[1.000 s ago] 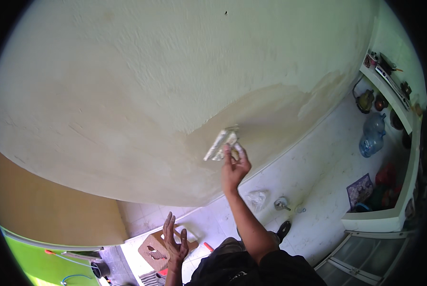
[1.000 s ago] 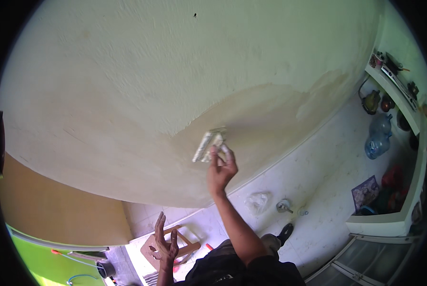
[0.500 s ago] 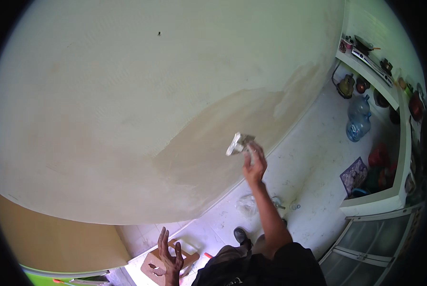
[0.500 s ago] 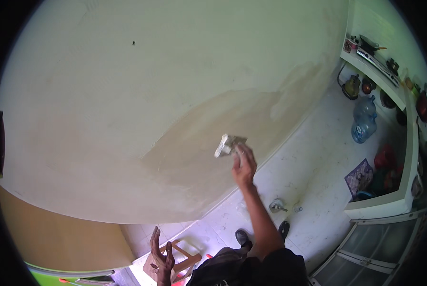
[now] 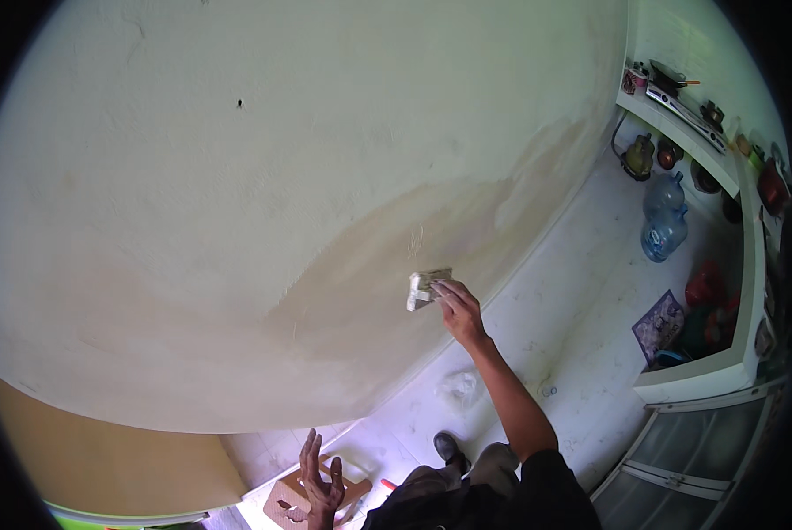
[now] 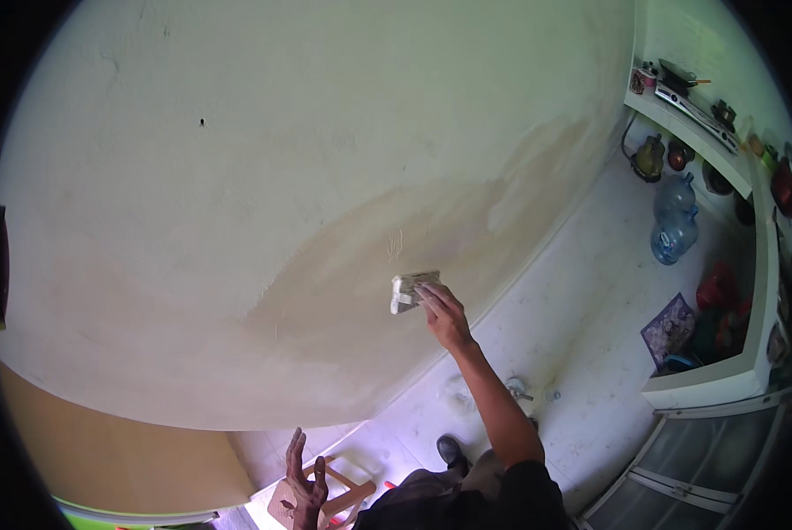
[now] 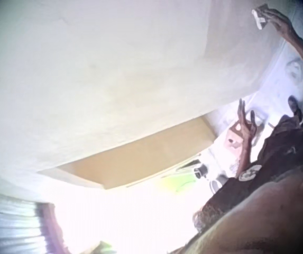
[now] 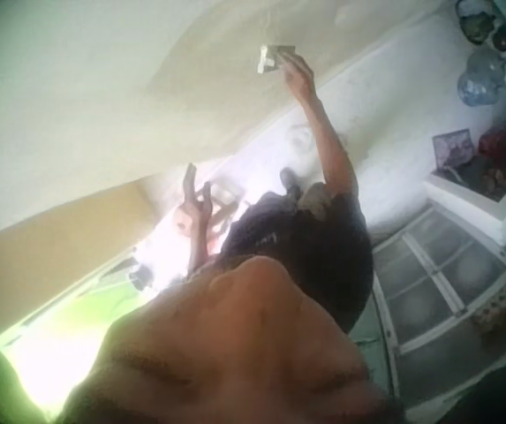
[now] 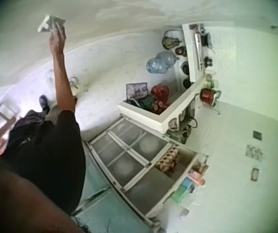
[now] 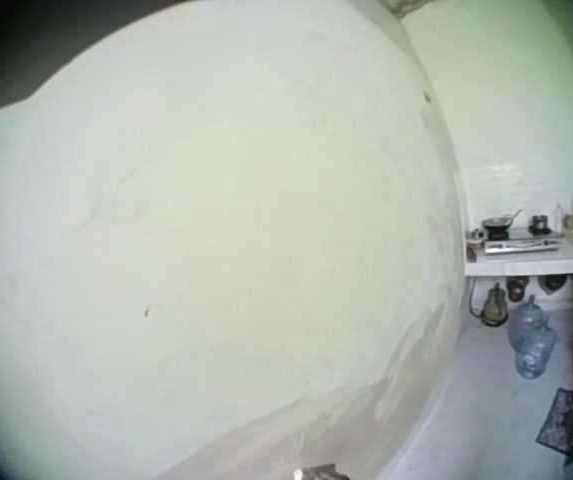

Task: Mix wall putty and apply it to a wall surface using a spatula and trowel.

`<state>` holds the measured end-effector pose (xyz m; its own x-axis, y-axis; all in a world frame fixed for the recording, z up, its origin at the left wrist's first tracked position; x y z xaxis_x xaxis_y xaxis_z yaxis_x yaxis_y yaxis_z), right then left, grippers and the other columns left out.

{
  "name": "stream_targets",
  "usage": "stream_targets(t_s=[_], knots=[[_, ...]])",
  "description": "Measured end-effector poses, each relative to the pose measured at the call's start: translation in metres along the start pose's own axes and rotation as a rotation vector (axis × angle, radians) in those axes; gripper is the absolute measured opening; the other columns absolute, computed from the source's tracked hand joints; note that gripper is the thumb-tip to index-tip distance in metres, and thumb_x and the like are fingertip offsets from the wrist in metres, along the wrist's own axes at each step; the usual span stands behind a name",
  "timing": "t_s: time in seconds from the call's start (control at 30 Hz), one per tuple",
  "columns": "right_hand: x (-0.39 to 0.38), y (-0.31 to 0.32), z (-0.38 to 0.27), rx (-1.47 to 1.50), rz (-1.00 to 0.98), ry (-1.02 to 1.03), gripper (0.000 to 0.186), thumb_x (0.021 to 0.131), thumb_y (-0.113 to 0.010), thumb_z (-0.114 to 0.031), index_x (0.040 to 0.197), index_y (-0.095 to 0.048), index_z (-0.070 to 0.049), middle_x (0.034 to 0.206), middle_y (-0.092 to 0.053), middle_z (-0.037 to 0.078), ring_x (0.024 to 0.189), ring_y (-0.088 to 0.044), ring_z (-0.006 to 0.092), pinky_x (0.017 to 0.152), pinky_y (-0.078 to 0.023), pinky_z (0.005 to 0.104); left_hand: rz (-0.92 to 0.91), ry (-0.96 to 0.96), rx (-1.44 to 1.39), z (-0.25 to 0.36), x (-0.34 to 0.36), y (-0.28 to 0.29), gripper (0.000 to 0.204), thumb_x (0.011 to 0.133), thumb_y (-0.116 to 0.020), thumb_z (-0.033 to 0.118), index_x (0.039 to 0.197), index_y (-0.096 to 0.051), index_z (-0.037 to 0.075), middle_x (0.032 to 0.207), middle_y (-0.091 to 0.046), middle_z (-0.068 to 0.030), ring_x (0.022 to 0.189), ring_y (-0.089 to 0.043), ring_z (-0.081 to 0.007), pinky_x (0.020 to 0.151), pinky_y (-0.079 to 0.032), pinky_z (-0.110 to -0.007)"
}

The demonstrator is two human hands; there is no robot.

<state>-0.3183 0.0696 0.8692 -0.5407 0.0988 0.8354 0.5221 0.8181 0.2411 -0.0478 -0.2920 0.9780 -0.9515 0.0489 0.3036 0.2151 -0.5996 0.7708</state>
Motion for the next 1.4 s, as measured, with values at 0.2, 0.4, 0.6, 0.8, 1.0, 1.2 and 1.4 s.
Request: stream_targets(t_s=[0.2,0.4,0.6,0.8,1.0,1.2,1.4], knots=[[0.041,0.045,0.049,0.38,0.562,-0.591,0.023,0.101,-0.067,-0.001,0.122,-0.064,0.007,0.116,-0.068,0.013,0.107,-0.067,0.0223,0.095,-0.055,0.0354,-0.001,-0.012,-0.042,0.008,0.006,-0.003,0.055,0.1,-0.066,0.019,0.151,-0.052,0.002,0.153,-0.053,-0.0282,0.142,-0.051,-0.046,0.116,-0.042,-0.054],[0.091,0.037,0.063,0.412,0.593,-0.531,0.028,0.099,-0.074,-0.009,0.124,-0.07,0.003,0.116,-0.07,0.008,0.108,-0.067,0.0201,0.097,-0.053,0.0349,-0.001,0.016,-0.034,-0.007,-0.007,0.001,0.054,0.1,-0.067,0.019,0.15,-0.053,0.001,0.153,-0.054,-0.0289,0.14,-0.053,-0.0467,0.115,-0.044,-0.054],[0.09,0.004,0.004,0.143,0.492,-0.46,0.025,0.098,-0.075,-0.01,0.117,-0.071,0.005,0.111,-0.072,0.015,0.102,-0.07,0.0293,0.093,-0.054,0.0377,0.021,0.021,-0.044,-0.01,-0.009,0.01,0.054,0.1,-0.067,0.016,0.149,-0.053,-0.001,0.152,-0.053,-0.0299,0.14,-0.053,-0.046,0.115,-0.044,-0.053],[0.07,-0.025,-0.065,0.058,0.406,-0.395,0.025,0.094,-0.076,-0.003,0.116,-0.071,0.007,0.111,-0.073,0.022,0.1,-0.072,0.0381,0.089,-0.058,0.0425,0.002,0.047,-0.063,-0.012,-0.011,0.015,0.052,0.1,-0.067,0.016,0.148,-0.053,-0.001,0.152,-0.053,-0.0293,0.14,-0.054,-0.0454,0.115,-0.044,-0.052],[0.04,-0.07,-0.142,0.066,0.348,-0.379,0.027,0.091,-0.077,0.001,0.117,-0.07,0.007,0.111,-0.072,0.023,0.1,-0.072,0.0398,0.087,-0.058,0.0434,0.005,0.089,-0.072,-0.019,-0.018,0.019,0.053,0.103,-0.065,0.023,0.149,-0.053,0.0,0.153,-0.054,-0.0282,0.143,-0.051,-0.0449,0.119,-0.039,-0.054],[0.009,-0.115,-0.212,0.112,0.319,-0.357,0.033,0.087,-0.079,0.004,0.118,-0.071,0.005,0.11,-0.071,0.022,0.096,-0.072,0.039,0.082,-0.059,0.0427,0.023,0.092,-0.092,-0.024,-0.023,0.021,0.054,0.102,-0.065,0.023,0.149,-0.053,0.0,0.153,-0.054,-0.0286,0.143,-0.051,-0.045,0.119,-0.038,-0.054],[-0.019,-0.128,-0.252,0.466,0.159,-0.362,0.032,0.089,-0.076,0.003,0.12,-0.07,0.004,0.109,-0.073,0.02,0.101,-0.073,0.0367,0.086,-0.059,0.0397,0.042,0.071,-0.072,-0.029,-0.025,0.024,0.054,0.102,-0.065,0.023,0.149,-0.053,0.001,0.154,-0.053,-0.0284,0.143,-0.05,-0.045,0.119,-0.039,-0.054]])
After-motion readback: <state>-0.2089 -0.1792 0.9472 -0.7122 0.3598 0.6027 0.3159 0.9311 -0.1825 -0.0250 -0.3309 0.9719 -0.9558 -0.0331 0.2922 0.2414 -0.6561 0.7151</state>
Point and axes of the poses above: each hand's wrist, its own x-axis towards the middle knuckle, its own y-axis out of the back of the hand, z = x × y, the point moved 2 cm from there along x, towards the middle knuckle
